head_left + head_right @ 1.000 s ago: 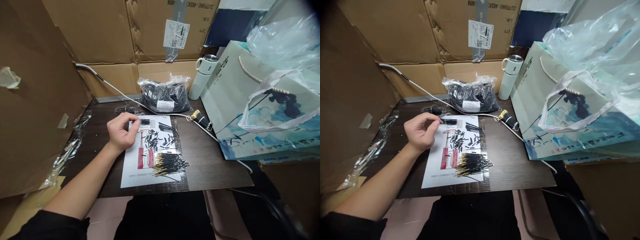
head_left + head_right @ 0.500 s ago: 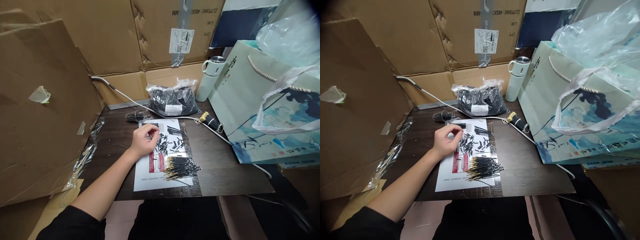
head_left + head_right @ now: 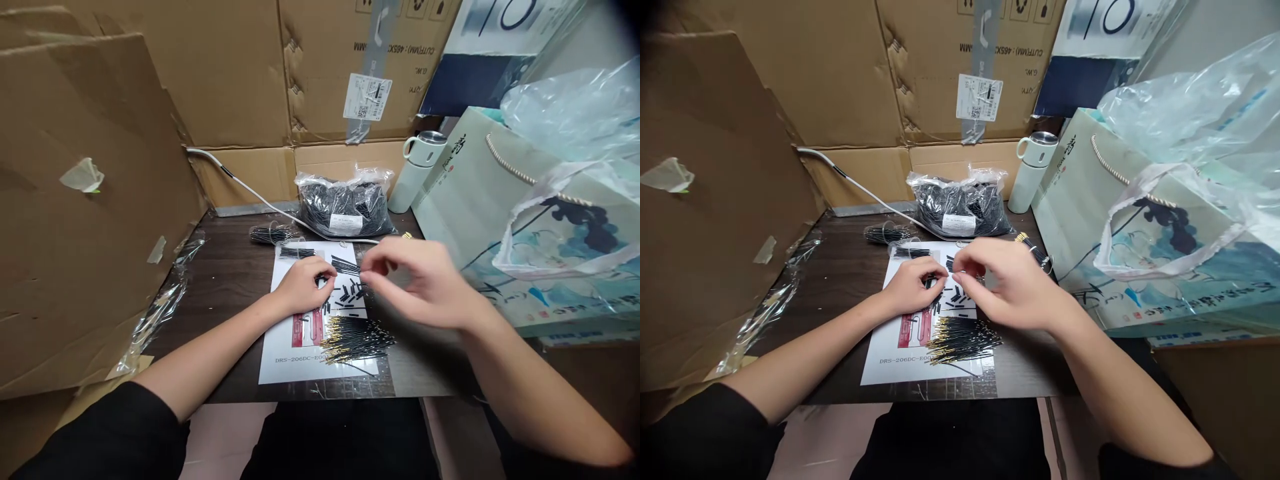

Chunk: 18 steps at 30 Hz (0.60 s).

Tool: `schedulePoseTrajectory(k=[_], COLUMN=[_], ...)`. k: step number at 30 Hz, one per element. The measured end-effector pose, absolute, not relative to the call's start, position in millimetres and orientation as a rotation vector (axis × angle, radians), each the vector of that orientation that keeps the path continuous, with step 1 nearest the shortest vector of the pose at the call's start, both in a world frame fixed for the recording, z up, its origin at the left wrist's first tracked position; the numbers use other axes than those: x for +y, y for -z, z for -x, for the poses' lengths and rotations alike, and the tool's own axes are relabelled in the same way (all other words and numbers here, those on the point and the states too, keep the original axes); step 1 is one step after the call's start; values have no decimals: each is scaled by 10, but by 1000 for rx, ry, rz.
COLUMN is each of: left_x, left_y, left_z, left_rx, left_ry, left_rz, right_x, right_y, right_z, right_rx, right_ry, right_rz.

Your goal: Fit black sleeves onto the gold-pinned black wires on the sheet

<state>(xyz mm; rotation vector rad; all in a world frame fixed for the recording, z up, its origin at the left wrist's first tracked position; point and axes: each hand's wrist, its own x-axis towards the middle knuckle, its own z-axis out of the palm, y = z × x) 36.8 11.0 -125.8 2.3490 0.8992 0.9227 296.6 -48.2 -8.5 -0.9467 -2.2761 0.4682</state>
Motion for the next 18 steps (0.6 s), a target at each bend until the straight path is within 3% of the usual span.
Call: schedulePoseTrajectory(k=[8, 18], left_x=[70, 76], left_y=[1338, 1363], left_z=[-350, -351], left_rx=[763, 770], left_ry=[-852, -805], left_rz=[-2389, -2349], right_x=[-310, -372], right_y=[716, 799], right_z=[-2978, -2926], right_rx=[-2515, -2687], right_ry=[-895, -848], right_rz=[1073, 1157])
